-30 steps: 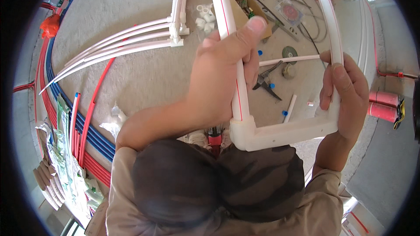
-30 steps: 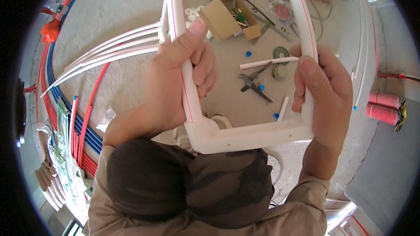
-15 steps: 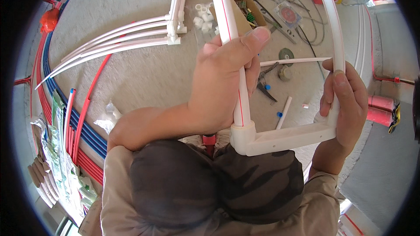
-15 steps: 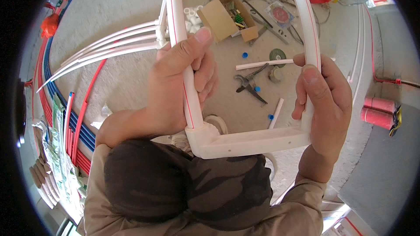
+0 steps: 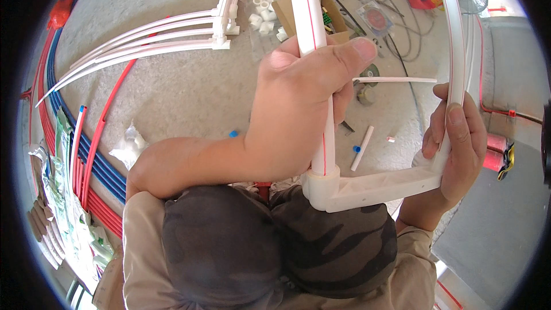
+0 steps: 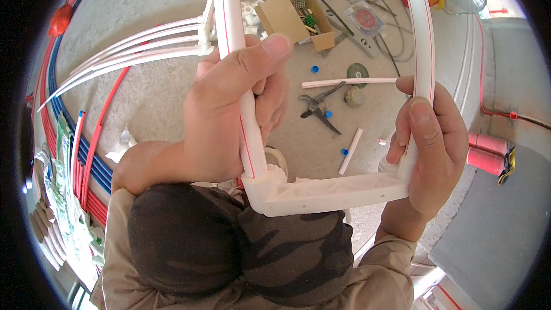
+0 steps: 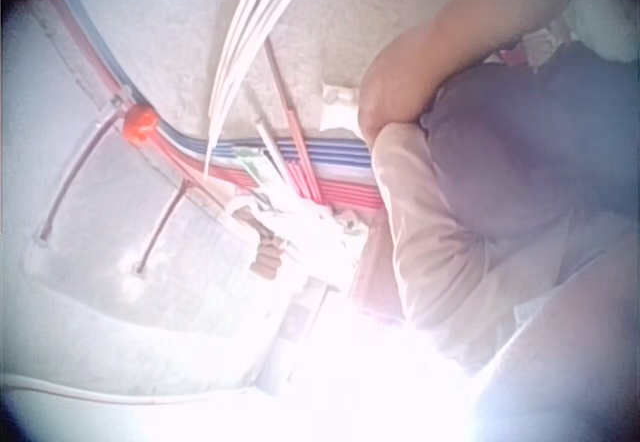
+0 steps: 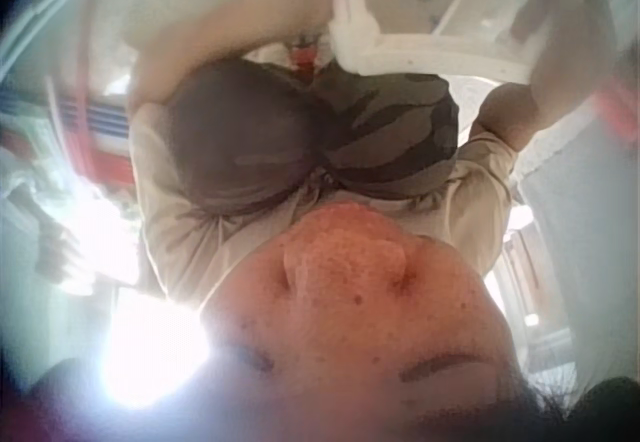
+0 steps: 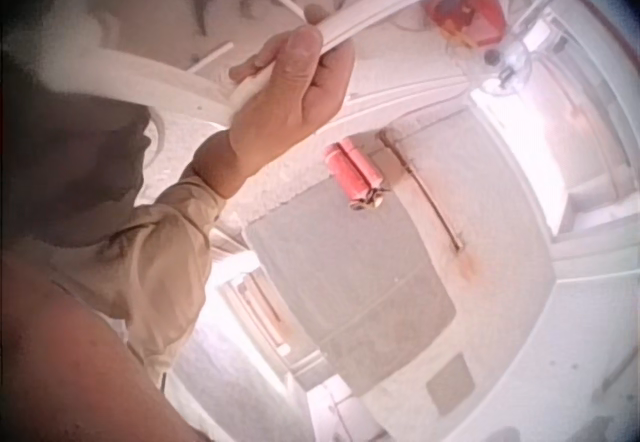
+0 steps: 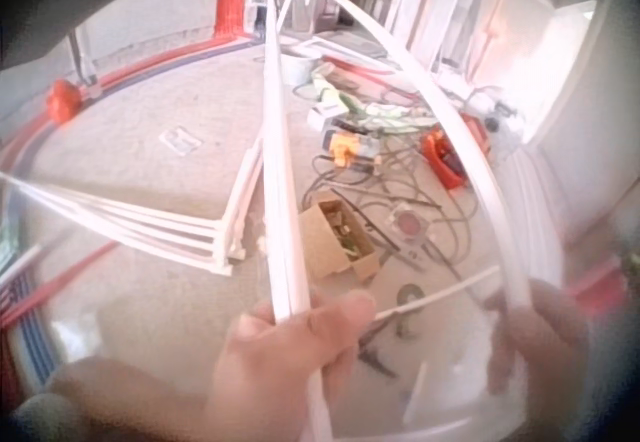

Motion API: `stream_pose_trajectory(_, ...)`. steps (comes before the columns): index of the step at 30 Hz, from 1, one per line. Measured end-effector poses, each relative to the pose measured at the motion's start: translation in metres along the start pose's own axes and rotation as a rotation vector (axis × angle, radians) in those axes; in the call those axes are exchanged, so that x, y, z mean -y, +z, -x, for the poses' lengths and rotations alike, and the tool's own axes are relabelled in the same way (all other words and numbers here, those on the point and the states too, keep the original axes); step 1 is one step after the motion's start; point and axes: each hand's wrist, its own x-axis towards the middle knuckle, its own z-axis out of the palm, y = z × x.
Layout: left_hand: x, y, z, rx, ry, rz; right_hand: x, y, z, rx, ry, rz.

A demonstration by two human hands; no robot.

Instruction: The person sits on the floor and assembles white PVC pipes with elbow joints. They use a pipe cutter to trim the ends of the pipes and then connect them to form a rectangular frame structure.

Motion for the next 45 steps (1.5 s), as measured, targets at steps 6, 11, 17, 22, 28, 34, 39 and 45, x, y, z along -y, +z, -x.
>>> stream_pose_trajectory(6, -0.002, 0.002, 0.002, 0.008, 0.014, 0.016, 0.002, 0.0, 0.001, 0.005, -0.037, 0.021)
stream_pose_trajectory(11, -0.004, 0.006, 0.004, -0.029, 0.014, 0.019, 0.004, 0.002, 0.003, -0.036, -0.053, -0.004)
stream_pose_trajectory(17, -0.002, 0.013, 0.003, -0.03, 0.035, -0.02, -0.006, -0.013, -0.01, 0.061, 0.014, 0.019)
stream_pose_trajectory(22, -0.016, -0.005, 0.008, 0.213, 0.19, -0.305, -0.082, 0.016, -0.061, 0.408, 0.01, -0.427)
stream_pose_trajectory(28, -0.022, -0.015, 0.011, 0.247, 0.073, -0.384, -0.137, 0.119, -0.081, 0.458, 0.103, -0.766)
stream_pose_trajectory(34, -0.047, -0.029, 0.013, 0.328, 0.151, -0.423, -0.131, 0.192, -0.068, 0.411, 0.079, -0.732)
stream_pose_trajectory(39, -0.057, -0.024, 0.004, 0.328, 0.043, -0.426, -0.117, 0.194, -0.045, 0.455, 0.206, -1.048)
stream_pose_trajectory(45, -0.045, -0.021, -0.013, 0.244, -0.006, -0.412, -0.17, 0.203, -0.044, 0.529, 0.151, -0.859)
